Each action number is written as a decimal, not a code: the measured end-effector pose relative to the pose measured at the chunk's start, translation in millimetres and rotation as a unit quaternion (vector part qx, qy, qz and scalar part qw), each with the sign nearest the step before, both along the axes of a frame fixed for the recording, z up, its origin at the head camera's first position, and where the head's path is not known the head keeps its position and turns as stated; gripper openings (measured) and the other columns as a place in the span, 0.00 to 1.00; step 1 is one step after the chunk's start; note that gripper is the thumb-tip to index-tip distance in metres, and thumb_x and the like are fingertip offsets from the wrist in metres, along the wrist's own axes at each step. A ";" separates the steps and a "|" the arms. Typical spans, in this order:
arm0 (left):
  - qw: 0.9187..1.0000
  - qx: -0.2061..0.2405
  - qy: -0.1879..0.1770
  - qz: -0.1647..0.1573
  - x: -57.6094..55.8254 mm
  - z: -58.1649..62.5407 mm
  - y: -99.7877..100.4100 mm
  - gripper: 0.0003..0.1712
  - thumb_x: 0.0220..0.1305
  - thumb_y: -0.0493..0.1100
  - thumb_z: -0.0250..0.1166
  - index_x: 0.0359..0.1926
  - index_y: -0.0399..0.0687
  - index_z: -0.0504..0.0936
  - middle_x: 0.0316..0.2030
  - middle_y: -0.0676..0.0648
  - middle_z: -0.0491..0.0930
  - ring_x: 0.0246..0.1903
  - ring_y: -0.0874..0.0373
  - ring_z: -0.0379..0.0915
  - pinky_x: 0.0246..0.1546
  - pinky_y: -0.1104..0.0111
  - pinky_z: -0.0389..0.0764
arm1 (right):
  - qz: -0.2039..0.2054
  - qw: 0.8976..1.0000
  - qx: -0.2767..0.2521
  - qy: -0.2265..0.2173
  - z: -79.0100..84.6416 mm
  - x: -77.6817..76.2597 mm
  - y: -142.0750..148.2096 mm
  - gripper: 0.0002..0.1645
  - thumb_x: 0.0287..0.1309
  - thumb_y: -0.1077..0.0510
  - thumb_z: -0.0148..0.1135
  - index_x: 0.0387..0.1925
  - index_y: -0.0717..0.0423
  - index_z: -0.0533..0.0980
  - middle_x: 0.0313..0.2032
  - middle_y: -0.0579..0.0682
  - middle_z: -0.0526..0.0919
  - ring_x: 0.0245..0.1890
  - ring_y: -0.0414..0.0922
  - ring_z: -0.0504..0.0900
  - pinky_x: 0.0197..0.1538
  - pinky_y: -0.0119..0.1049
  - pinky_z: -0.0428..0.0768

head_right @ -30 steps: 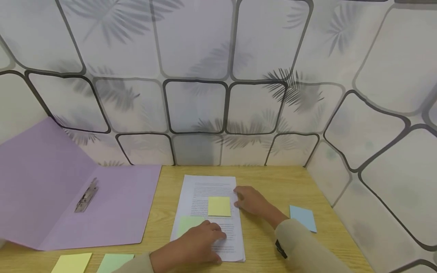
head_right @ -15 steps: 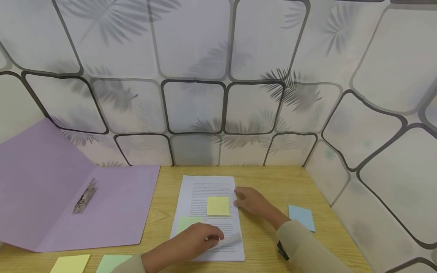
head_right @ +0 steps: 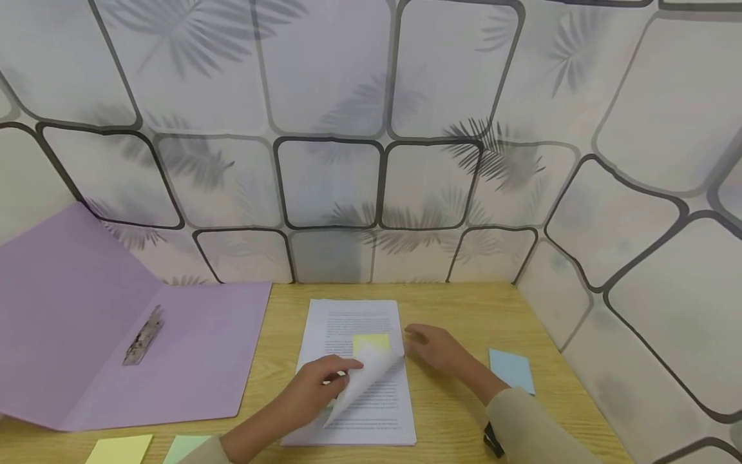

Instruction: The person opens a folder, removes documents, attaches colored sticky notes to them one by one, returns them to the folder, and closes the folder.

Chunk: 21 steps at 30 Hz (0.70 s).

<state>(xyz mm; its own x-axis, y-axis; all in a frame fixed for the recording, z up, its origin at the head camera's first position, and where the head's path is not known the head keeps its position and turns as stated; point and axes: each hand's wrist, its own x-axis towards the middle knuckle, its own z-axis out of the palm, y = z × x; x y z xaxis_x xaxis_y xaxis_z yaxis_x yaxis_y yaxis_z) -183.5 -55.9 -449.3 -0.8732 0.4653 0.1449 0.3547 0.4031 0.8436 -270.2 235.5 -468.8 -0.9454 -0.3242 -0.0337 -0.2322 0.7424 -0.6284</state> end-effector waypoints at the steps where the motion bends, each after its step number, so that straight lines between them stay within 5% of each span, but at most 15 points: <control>1: 1.000 0.006 0.000 0.013 -0.3 0.5 -2.2 0.18 0.72 0.34 0.59 0.58 0.53 0.84 0.46 0.53 0.82 0.35 0.69 0.74 0.36 0.75 0.80 | -0.001 1.000 -0.002 -0.003 0.1 2.2 0.3 0.30 0.70 0.50 0.61 0.67 0.60 0.72 0.68 0.58 0.74 0.71 0.62 0.66 0.72 0.60 0.64; 8: 0.992 0.073 -0.031 0.095 0.7 9.6 -19.7 0.18 0.74 0.41 0.58 0.62 0.50 0.81 0.51 0.48 0.80 0.35 0.64 0.78 0.33 0.75 0.82 | 0.005 1.000 -0.008 -0.014 -1.8 16.9 -6.3 0.33 0.68 0.51 0.64 0.68 0.63 0.70 0.68 0.60 0.73 0.72 0.62 0.65 0.72 0.61 0.63; 14: 0.969 0.151 -0.066 0.185 3.0 21.2 -35.9 0.20 0.69 0.42 0.65 0.61 0.54 0.81 0.58 0.44 0.78 0.41 0.59 0.80 0.38 0.73 0.82 | 0.071 0.995 0.069 0.006 -3.2 24.6 -19.9 0.42 0.63 0.46 0.68 0.70 0.64 0.67 0.72 0.62 0.67 0.73 0.63 0.63 0.73 0.60 0.61; 21: 0.953 0.165 -0.033 0.253 7.5 34.2 -65.5 0.21 0.69 0.38 0.65 0.61 0.57 0.82 0.41 0.45 0.82 0.35 0.61 0.75 0.29 0.74 0.76 | 0.098 0.985 0.136 0.035 -2.6 29.5 -22.4 0.45 0.61 0.42 0.69 0.71 0.63 0.67 0.73 0.61 0.65 0.73 0.63 0.62 0.73 0.61 0.62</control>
<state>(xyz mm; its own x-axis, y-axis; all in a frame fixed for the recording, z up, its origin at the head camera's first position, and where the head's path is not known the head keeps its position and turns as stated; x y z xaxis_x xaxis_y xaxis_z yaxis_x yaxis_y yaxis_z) -176.1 -121.4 -415.2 -0.9861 -0.0782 0.1468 0.1268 0.2179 0.9677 -240.6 213.1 -471.5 -0.8689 -0.4882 -0.0823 -0.4227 0.8181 -0.3899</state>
